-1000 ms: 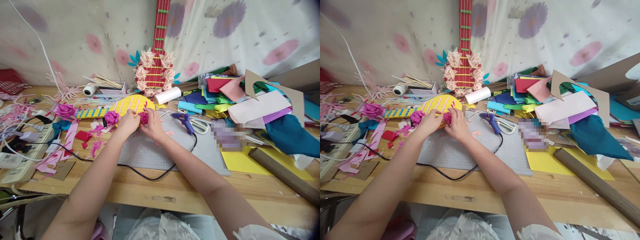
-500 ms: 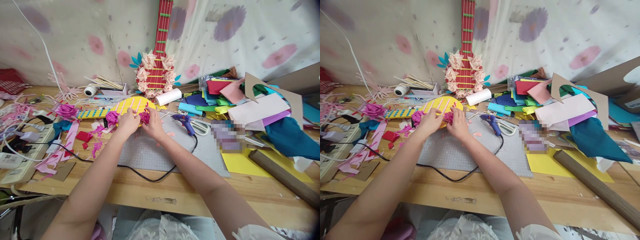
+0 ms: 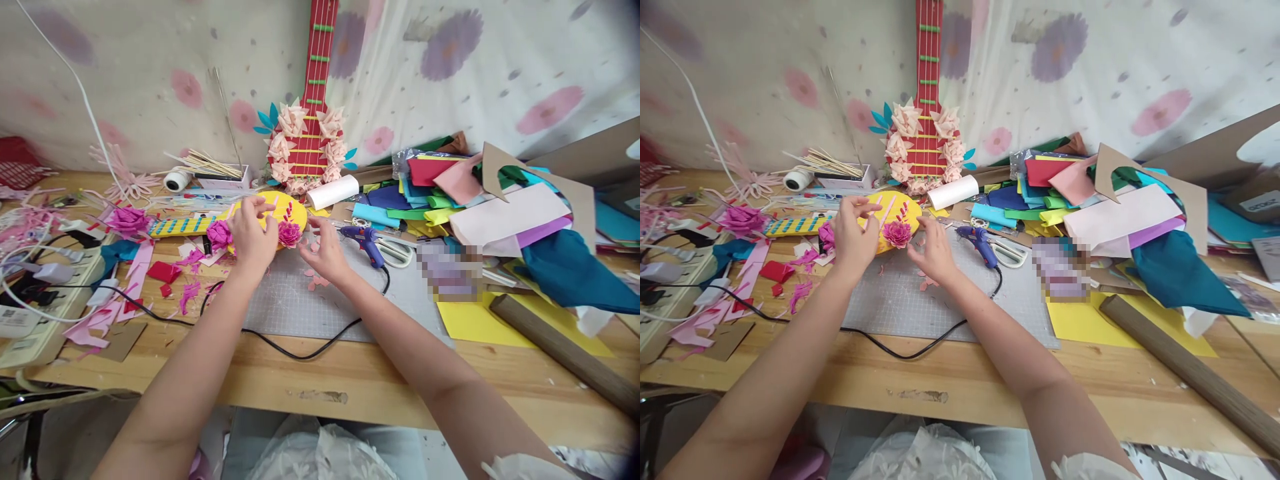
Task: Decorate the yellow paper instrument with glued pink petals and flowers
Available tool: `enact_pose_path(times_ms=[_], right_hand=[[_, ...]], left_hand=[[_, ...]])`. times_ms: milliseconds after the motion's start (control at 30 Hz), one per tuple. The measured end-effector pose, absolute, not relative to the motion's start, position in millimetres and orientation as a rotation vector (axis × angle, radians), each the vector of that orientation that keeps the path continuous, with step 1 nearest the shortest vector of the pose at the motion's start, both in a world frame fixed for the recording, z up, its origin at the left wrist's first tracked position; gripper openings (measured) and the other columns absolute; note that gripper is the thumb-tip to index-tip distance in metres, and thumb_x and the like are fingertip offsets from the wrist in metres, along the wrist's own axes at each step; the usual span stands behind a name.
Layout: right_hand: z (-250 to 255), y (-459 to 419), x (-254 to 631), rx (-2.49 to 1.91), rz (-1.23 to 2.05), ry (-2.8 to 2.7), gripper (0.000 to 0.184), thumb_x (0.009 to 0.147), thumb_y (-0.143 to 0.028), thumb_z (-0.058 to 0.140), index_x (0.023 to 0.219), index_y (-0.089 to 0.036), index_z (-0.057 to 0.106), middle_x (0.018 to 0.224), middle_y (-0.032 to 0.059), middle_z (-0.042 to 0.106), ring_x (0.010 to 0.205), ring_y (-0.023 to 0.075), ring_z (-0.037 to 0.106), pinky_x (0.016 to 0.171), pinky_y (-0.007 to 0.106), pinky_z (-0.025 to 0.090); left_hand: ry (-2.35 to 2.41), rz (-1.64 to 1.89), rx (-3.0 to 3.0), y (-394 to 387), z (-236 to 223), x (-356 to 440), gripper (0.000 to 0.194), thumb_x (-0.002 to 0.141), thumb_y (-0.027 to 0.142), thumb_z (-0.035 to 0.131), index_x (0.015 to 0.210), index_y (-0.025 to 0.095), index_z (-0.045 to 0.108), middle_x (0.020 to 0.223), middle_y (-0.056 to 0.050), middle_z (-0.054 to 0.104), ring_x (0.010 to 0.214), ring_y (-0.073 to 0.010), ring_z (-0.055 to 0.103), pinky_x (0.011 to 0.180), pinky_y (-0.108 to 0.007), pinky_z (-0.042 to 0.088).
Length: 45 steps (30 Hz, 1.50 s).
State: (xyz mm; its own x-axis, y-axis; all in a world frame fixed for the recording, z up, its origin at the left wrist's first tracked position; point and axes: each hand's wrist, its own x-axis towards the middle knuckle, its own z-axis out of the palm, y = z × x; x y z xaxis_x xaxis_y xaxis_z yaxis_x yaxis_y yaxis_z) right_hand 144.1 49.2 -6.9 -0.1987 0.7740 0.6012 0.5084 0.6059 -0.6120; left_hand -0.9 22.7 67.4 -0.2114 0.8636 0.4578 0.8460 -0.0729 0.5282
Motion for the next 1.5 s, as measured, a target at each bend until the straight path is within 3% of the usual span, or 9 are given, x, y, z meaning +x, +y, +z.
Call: enact_pose_path(times_ms=[233,400,733,867,1000,1100,1267,1367,1500], right_hand=[[-18.7,24.0,202.6,-1.220,0.408,-1.967,0.012,0.083,-0.023,0.045,0.088,-0.022,0.056,0.085,0.0051,0.057,0.075,0.0172,0.055,0.068,0.032,0.045],[-23.9,14.7,228.4,-1.276,0.503,-2.062,0.014,0.083,-0.025,0.046,0.082,-0.021,0.059,0.081,0.0048,0.061,0.076,0.0176,0.056,0.067,0.031,0.043],[-6.2,12.8,273.4,-1.492,1.007,-1.958,0.026,0.079,-0.044,0.048,0.077,-0.022,0.062,0.061,-0.0013,0.059,0.049,0.0109,0.046,0.049,0.025,0.036],[0.6,13.4,292.6,-1.550,1.166,-1.977,0.036,0.073,-0.053,0.053,0.065,-0.019,0.059,0.053,-0.0021,0.053,0.045,0.0094,0.042,0.046,0.024,0.031],[1.4,19.3,305.6,-1.660,0.883,-1.897,0.044,0.067,-0.061,0.057,0.062,-0.018,0.055,0.051,-0.0032,0.046,0.046,0.0087,0.038,0.047,0.023,0.027],[-8.9,28.7,303.7,-1.725,0.590,-1.733,0.046,0.062,-0.062,0.062,0.073,-0.018,0.056,0.060,-0.0010,0.052,0.053,0.0111,0.043,0.051,0.025,0.031],[-30.0,44.7,286.3,-1.637,0.453,-1.741,0.052,0.063,-0.055,0.065,0.097,-0.016,0.057,0.094,0.0106,0.063,0.079,0.0216,0.057,0.066,0.031,0.042],[-32.7,49.1,278.4,-1.702,0.365,-1.842,0.045,0.068,-0.053,0.060,0.092,-0.015,0.060,0.093,0.0122,0.064,0.084,0.0252,0.056,0.070,0.034,0.041],[-27.5,51.8,272.4,-1.782,0.306,-1.899,0.038,0.074,-0.051,0.055,0.089,-0.016,0.061,0.088,0.0110,0.065,0.081,0.0247,0.057,0.066,0.032,0.040]], left_hand=[[1.462,0.771,2.342,-2.4,2.2,27.3,0.028,0.081,0.012,0.038,0.104,0.021,0.050,0.104,-0.005,0.059,0.094,-0.0161,0.057,0.085,-0.031,0.043],[1.717,0.765,2.097,-3.6,-31.4,23.0,0.018,0.080,0.021,0.046,0.097,0.019,0.053,0.107,-0.009,0.054,0.093,-0.0187,0.057,0.082,-0.034,0.046],[1.642,0.623,1.997,13.0,-20.5,47.7,0.020,0.075,0.027,0.057,0.093,0.019,0.058,0.105,-0.007,0.055,0.084,-0.0174,0.058,0.077,-0.033,0.047],[1.537,0.631,1.981,21.1,-22.7,52.2,0.014,0.072,0.032,0.063,0.076,0.019,0.058,0.102,-0.005,0.055,0.079,-0.0159,0.058,0.068,-0.030,0.048],[1.486,0.689,1.875,22.1,-27.2,50.5,0.016,0.072,0.029,0.062,0.066,0.017,0.054,0.094,-0.003,0.056,0.062,-0.0099,0.055,0.053,-0.025,0.045],[1.491,0.733,1.763,19.5,-29.4,50.1,0.012,0.074,0.026,0.059,0.070,0.017,0.052,0.089,-0.001,0.055,0.049,-0.0058,0.048,0.043,-0.022,0.037],[1.560,0.807,1.832,16.6,-31.2,48.2,0.006,0.073,0.022,0.059,0.076,0.017,0.056,0.080,0.000,0.055,0.057,-0.0082,0.049,0.056,-0.024,0.041],[1.469,0.796,1.944,17.6,-34.0,46.2,0.016,0.072,0.026,0.062,0.086,0.019,0.060,0.092,-0.002,0.056,0.063,-0.0097,0.052,0.063,-0.025,0.043],[1.438,0.779,1.979,19.5,-36.2,45.7,0.012,0.073,0.029,0.062,0.075,0.018,0.059,0.093,-0.003,0.055,0.065,-0.0105,0.053,0.062,-0.025,0.043]])
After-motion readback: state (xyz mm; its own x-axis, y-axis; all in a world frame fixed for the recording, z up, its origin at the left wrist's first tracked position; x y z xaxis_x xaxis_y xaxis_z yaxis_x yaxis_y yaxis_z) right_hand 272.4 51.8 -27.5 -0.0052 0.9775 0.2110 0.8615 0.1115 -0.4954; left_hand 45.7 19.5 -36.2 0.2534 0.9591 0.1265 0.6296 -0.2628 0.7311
